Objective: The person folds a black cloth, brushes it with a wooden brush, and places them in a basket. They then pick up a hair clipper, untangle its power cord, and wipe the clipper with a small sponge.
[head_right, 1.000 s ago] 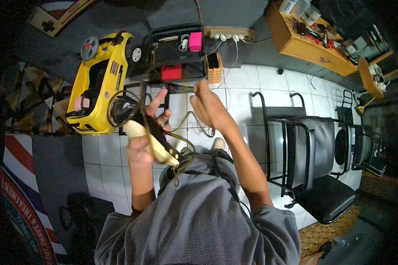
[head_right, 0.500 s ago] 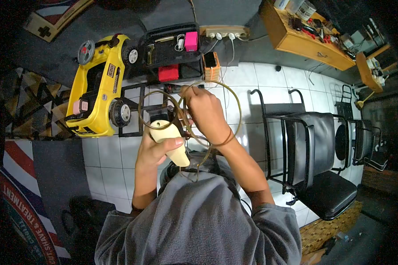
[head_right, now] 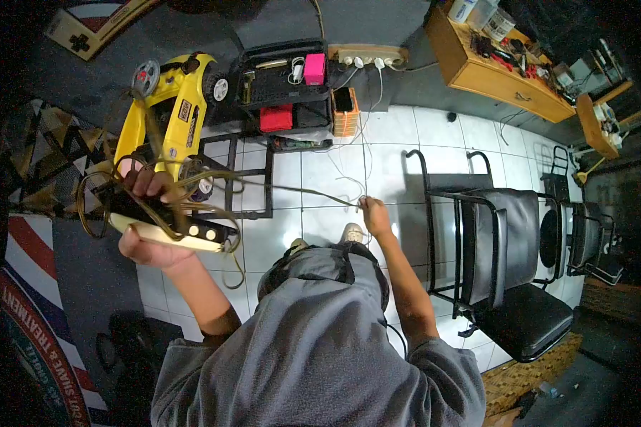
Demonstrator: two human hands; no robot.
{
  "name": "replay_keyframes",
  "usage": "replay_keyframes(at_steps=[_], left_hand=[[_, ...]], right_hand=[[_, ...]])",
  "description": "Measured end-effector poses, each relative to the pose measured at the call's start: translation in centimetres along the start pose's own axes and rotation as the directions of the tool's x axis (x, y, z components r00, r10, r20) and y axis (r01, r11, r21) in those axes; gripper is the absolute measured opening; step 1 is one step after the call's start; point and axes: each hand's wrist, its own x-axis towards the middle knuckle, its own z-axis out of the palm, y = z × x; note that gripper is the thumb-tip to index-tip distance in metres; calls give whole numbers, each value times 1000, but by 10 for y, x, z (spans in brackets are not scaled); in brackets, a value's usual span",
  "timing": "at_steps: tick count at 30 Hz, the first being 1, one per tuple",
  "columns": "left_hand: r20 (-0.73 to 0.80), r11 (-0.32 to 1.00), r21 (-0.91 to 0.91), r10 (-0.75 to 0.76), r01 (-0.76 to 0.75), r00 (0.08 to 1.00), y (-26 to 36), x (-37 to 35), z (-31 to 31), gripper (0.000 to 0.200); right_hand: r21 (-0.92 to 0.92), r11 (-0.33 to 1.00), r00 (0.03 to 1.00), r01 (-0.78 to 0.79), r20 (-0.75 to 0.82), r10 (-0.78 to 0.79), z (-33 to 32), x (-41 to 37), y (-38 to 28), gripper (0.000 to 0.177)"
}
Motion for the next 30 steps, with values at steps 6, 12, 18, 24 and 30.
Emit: replay_keyframes(at_steps=[6, 12, 18, 24, 30], left_hand=[[-190, 923, 332, -139, 197, 972, -17, -19, -18, 79], [-67, 812, 405, -431, 419, 900, -57, -21, -2, 90], [72, 796, 261, -581, 547, 811, -73, -21, -2, 81], [-19, 643, 468, -678, 606, 735, -62, -34, -1, 69], [131, 594, 530, -762, 604, 634, -54, -26, -19, 73]], right_hand=[[307, 942, 985, -137, -56, 162, -50, 33, -82, 42], [496, 860, 992, 119, -89, -86, -120, 48, -215, 34], [500, 835, 960, 232, 22, -279, -140, 46, -260, 22], [129, 892, 898, 433, 30, -440, -144, 51, -275, 16], [456, 883, 981, 112, 92, -172, -136, 44, -268, 11]])
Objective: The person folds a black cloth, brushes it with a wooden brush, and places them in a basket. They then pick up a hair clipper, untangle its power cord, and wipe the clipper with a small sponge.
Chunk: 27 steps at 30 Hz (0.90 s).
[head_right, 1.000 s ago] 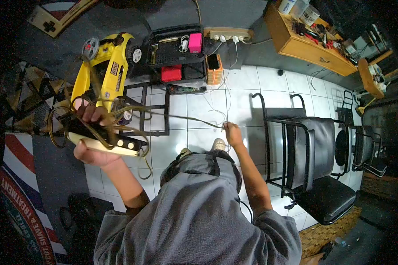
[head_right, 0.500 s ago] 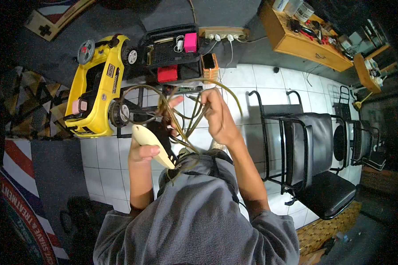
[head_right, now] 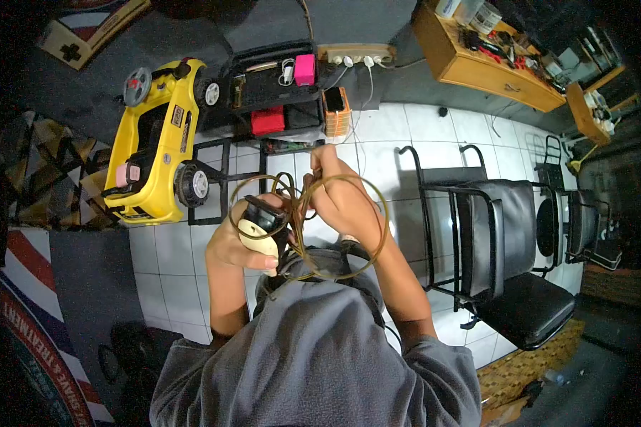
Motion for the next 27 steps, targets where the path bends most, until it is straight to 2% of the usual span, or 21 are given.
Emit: replay_keyframes(at_steps=[1, 2, 5, 6, 7, 9, 10, 11, 13, 14, 15, 17, 18, 21, 22, 25, 26, 27], left_hand=[[14, 999, 3, -44, 44, 999, 1, -2, -2, 75], [-7, 997, -61, -49, 48, 999, -1, -5, -6, 76], [24, 986, -166, 8, -4, 1000, 5, -1, -3, 75], [-6, 975, -199, 105, -104, 994, 0, 1, -1, 72], [-129, 951, -291, 75, -109, 989, 6, -2, 9, 71], [-203, 899, -320, 244, -300, 948, 2, -4, 2, 81], [-265, 848, -360, 306, -388, 915, 0, -6, 2, 83], [-282, 821, -377, 339, -429, 897, 4, -9, 0, 80], [-187, 810, -360, 424, -463, 886, 20, -13, -4, 74], [-213, 832, -322, 402, -452, 891, 28, -12, -4, 71], [-240, 829, -325, 394, -456, 887, 30, -11, -1, 71], [-294, 824, -333, 372, -459, 881, 30, -11, 6, 70], [-253, 791, -393, 397, -469, 882, 26, -11, 4, 69], [-253, 631, -524, 527, -573, 812, 23, -6, 8, 68], [-237, 636, -534, 521, -557, 820, 26, -8, 6, 69], [-317, 576, -543, 532, -610, 785, 23, -11, 13, 68], [-339, 484, -616, 549, -621, 764, 27, -13, 13, 67], [-360, 384, -682, 564, -622, 743, 32, -14, 13, 66]], right_hand=[[94, 992, 996, -83, -4, 84, 3, -1, 2, 9], [-49, 999, 1000, -14, 14, 15, 3, -1, 14, 10], [7, 995, 988, -102, 116, 100, -4, -3, 33, 12], [140, 990, 997, -30, 71, 21, -1, -7, 50, 12], [172, 984, 998, -47, 50, 39, 0, -11, 68, 11], [237, 968, 997, -79, 9, 79, 1, -21, 103, 9], [173, 974, 989, -143, -13, 148, 3, -27, 121, 11], [124, 976, 983, -179, -18, 182, 3, -33, 142, 19], [-94, 963, 966, -252, -84, 244, 4, -44, 177, 33], [-176, 965, 980, -192, -87, 179, 5, -52, 203, 40], [-169, 971, 982, -168, -114, 150, 10, -55, 219, 35], [-292, 951, 992, -107, -95, 82, 15, -58, 232, 25], [-399, 896, 981, -194, -88, 173, 14, -59, 240, 16], [-699, 631, 942, -336, -250, 224, 23, -76, 264, 25], [-620, 577, 815, -532, -190, 547, 20, -78, 269, 44], [-776, 377, 749, -505, -178, 638, 22, -78, 280, 51], [-690, 452, 733, -565, -168, 659, 17, -75, 284, 53], [-634, 544, 794, -549, -192, 577, 13, -76, 290, 52]])
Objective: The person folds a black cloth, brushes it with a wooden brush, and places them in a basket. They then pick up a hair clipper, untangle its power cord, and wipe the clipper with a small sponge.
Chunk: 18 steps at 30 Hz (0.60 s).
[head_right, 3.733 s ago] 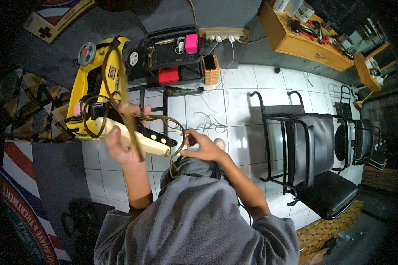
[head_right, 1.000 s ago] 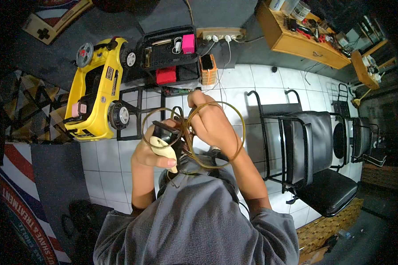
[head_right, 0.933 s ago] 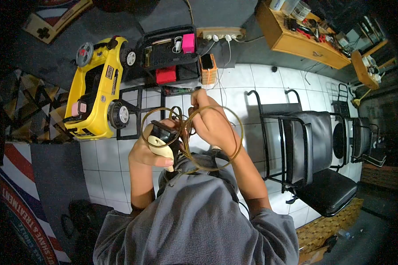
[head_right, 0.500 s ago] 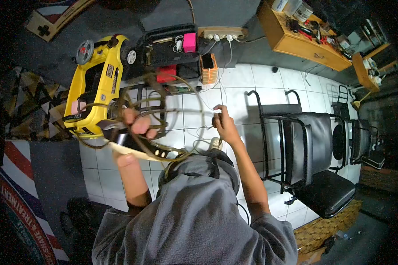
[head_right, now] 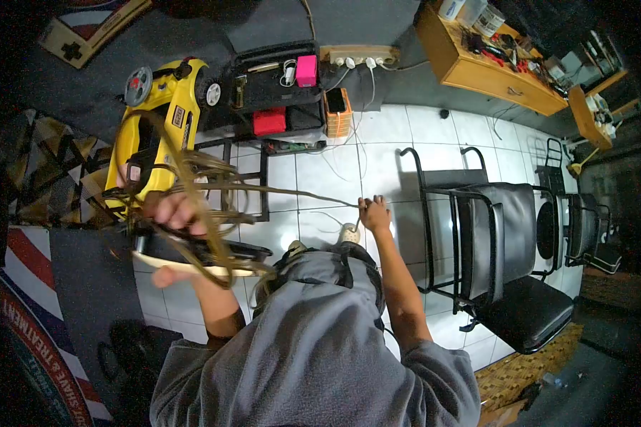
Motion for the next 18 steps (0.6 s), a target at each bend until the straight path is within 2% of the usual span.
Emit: replay_keyframes(at_steps=[1, 3, 4, 5, 6, 8, 9, 10, 12, 14, 15, 16, 18], left_hand=[[3, 993, -113, 34, -33, 999, 3, 2, 4, 65], [45, 984, -163, 85, -76, 995, 6, 10, 13, 71], [91, 988, -122, 108, -97, 990, 8, 11, 14, 76], [94, 995, 47, 80, -85, 992, 14, 10, 10, 77], [95, 974, 215, 55, -74, 994, 18, 9, 4, 78], [36, 926, 376, -54, 37, 998, 12, 7, -8, 75], [-104, 912, 394, -77, 112, 992, 0, 5, -8, 75], [-242, 896, 402, -97, 190, 966, -10, 4, -7, 76], [-246, 876, 353, -252, 328, 936, -16, -3, -38, 77], [-333, 865, 307, -292, 396, 897, -29, -9, -52, 79], [-354, 845, 325, -308, 425, 883, -34, -9, -54, 78], [-378, 824, 341, -321, 453, 868, -38, -9, -55, 77], [-407, 761, 458, -279, 458, 870, -43, -13, -61, 71]], right_hand=[[-26, 999, 999, -43, 26, 44, -1, 2, 8, 52], [-52, 991, 991, -126, 46, 128, -1, 11, 20, 51], [-51, 984, 983, -172, 52, 174, 7, 13, 27, 50], [-49, 976, 975, -214, 56, 217, 15, 17, 31, 50], [-61, 986, 988, -152, -31, 151, 12, 16, 23, 50], [-107, 994, 982, -37, -189, 16, -8, -5, -14, 51], [-31, 998, 981, 47, -187, -52, -11, -3, -26, 50], [-108, 982, 967, 157, -186, -175, -30, -7, -45, 48], [195, 980, 998, 38, 38, -46, -75, -11, -90, 44], [302, 931, 970, 203, -193, -149, -89, -17, -112, 42], [256, 937, 943, 237, -291, -159, -124, -41, -145, 40], [144, 949, 914, 282, -341, -219, -133, -48, -156, 36], [122, 907, 865, 404, -374, -335, -151, -66, -175, 23]])
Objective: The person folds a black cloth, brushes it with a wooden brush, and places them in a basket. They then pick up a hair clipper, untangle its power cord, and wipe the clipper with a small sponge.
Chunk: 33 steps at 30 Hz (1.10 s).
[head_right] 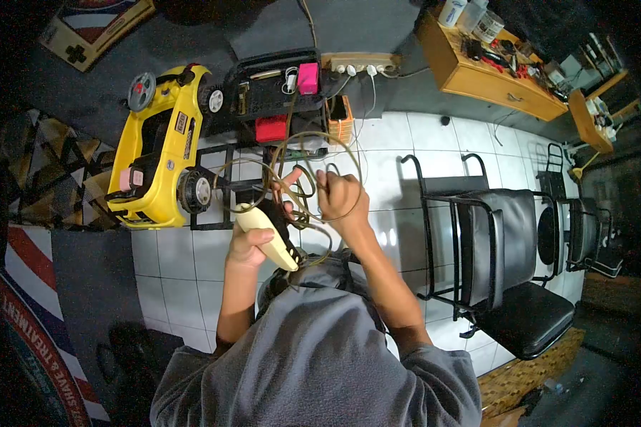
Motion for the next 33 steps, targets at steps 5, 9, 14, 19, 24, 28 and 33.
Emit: replay_keyframes(at_steps=[5, 9, 14, 19, 24, 28, 33], left_hand=[[20, 997, 9, -80, 80, 997, -2, 1, 3, 65], [31, 986, 144, -95, 90, 995, -6, -1, -5, 62], [-11, 990, -129, 55, -56, 998, -3, -2, 2, 62], [108, 954, -120, 289, -276, 951, 41, -11, -2, 75], [180, 921, -160, 380, -355, 907, 79, -19, -3, 78], [164, 933, -111, 357, -342, 920, 74, -18, 3, 76], [212, 924, 33, 367, -382, 906, 76, -10, 19, 74]], right_hand=[[34, 994, 983, 101, 153, -105, -4, -11, -15, 16], [282, 934, 953, 220, 142, -267, 9, -9, -5, 20], [10, 862, 855, 506, -134, -500, 19, -10, 8, 51], [119, 990, 997, 79, -16, -77, 76, -34, 92, 22], [193, 953, 958, -232, 217, 189, 116, -75, 171, 12], [43, 976, 972, -211, 119, 205, 137, -83, 183, 13], [234, 972, 968, -15, 246, -44, 121, -56, 170, 22]])
